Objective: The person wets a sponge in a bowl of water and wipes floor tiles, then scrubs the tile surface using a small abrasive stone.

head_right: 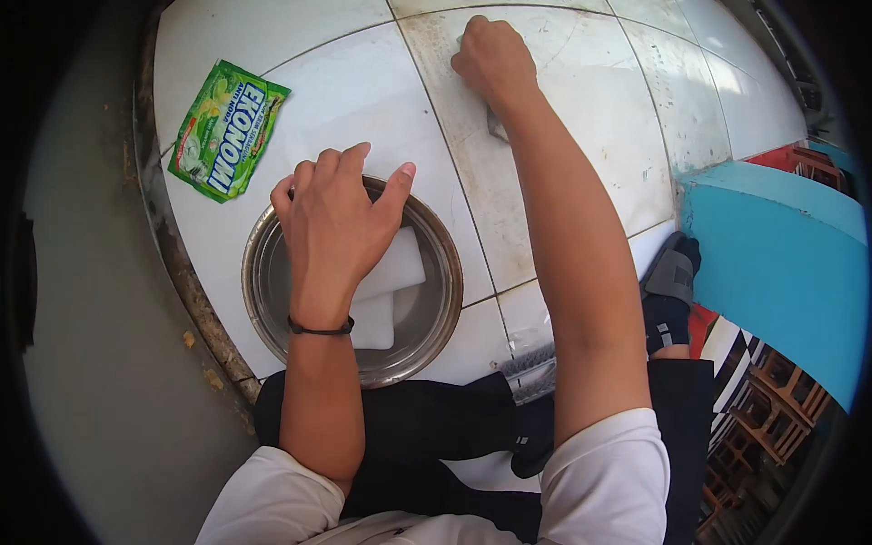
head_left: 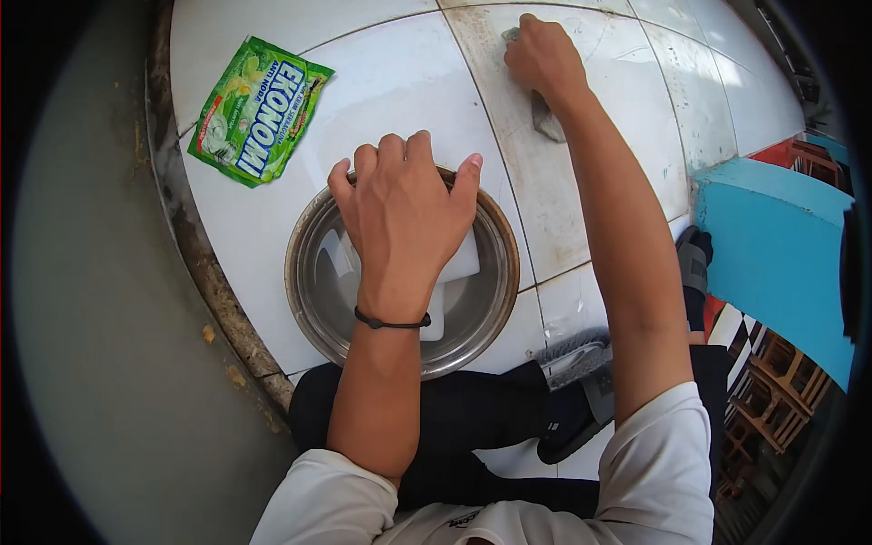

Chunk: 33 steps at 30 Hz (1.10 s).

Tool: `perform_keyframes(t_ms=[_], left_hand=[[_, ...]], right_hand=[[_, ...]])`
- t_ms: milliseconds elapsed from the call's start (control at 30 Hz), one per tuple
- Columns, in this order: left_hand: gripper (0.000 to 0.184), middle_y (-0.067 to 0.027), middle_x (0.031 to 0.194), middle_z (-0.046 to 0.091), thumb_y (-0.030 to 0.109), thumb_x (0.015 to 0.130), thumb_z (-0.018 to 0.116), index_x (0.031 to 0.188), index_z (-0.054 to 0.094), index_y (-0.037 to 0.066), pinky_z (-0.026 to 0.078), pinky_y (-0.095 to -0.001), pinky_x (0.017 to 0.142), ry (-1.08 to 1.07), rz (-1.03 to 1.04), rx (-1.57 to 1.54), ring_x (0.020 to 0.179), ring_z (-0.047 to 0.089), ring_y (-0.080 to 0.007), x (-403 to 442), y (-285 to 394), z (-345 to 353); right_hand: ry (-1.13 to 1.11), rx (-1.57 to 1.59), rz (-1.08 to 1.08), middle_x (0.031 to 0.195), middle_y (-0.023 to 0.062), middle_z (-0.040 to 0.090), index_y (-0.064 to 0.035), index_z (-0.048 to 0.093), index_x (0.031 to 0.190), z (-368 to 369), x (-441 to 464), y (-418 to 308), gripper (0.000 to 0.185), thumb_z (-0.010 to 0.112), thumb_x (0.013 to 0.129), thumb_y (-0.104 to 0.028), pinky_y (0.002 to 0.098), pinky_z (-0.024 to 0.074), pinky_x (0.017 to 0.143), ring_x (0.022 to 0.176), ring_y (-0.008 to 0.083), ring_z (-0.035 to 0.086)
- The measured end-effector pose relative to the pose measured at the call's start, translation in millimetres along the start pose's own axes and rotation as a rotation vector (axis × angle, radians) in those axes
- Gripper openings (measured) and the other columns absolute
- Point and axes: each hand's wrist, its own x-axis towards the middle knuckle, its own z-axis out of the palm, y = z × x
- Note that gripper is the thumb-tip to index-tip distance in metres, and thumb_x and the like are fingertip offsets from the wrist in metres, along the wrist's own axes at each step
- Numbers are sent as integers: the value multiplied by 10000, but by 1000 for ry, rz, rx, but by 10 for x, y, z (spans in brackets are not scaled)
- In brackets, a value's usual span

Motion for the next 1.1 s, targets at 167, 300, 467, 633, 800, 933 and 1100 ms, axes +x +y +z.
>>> perform_keyframes(t_ms=[167, 300, 467, 633, 800, 933, 1100], left_hand=[[520, -110, 1026, 677, 484, 875, 670, 1140, 697, 38, 304, -469, 1053, 28, 6, -6, 1010, 589, -279, -2, -18, 14], [467, -118, 959, 664, 459, 870, 674, 1037, 706, 23, 315, -512, 1039, 83, 41, -46, 991, 585, -291, -17, -28, 42], [439, -122, 919, 659, 442, 864, 683, 982, 712, 19, 314, -532, 1038, 101, 51, -62, 975, 584, -297, -34, -10, 47], [434, -123, 916, 657, 441, 861, 684, 961, 712, 20, 316, -531, 1034, 126, 51, -72, 966, 583, -296, -27, -21, 62], [435, -125, 916, 656, 444, 863, 679, 962, 713, 22, 324, -527, 1020, 99, 48, -47, 961, 583, -296, -10, -20, 47], [435, -127, 916, 656, 445, 864, 676, 958, 711, 22, 325, -526, 1017, 98, 52, -38, 963, 581, -298, -6, -31, 67], [507, -122, 1007, 675, 465, 874, 672, 1134, 700, 30, 308, -470, 1054, 33, 12, -28, 997, 588, -287, 0, -26, 5]], right_hand=[[-124, -12, 44, 836, 285, 671, 34, 582, 931, -146, -652, -48, 186, 610, 834, -121, 483, 551, 699, 798, 450, 673], [-134, 76, 64, 817, 246, 640, -3, 501, 901, -366, -1848, -74, 169, 635, 871, -101, 511, 510, 652, 740, 452, 634], [-157, 126, 152, 811, 241, 628, -5, 484, 900, -456, -2424, -108, 176, 639, 863, -78, 516, 502, 641, 741, 450, 630], [-107, 160, 65, 810, 255, 636, 8, 488, 891, -296, -1730, -115, 181, 643, 852, -78, 535, 497, 655, 740, 460, 632], [-7, 70, -3, 799, 298, 657, 45, 563, 932, 43, -467, -53, 210, 620, 803, -110, 513, 543, 714, 763, 464, 664], [46, 43, -40, 834, 313, 668, 52, 576, 913, 64, 26, -136, 216, 601, 781, -116, 508, 554, 711, 793, 468, 678], [-43, 50, 60, 838, 299, 667, 21, 576, 925, -30, -561, -121, 207, 628, 826, -152, 513, 547, 721, 807, 468, 668]])
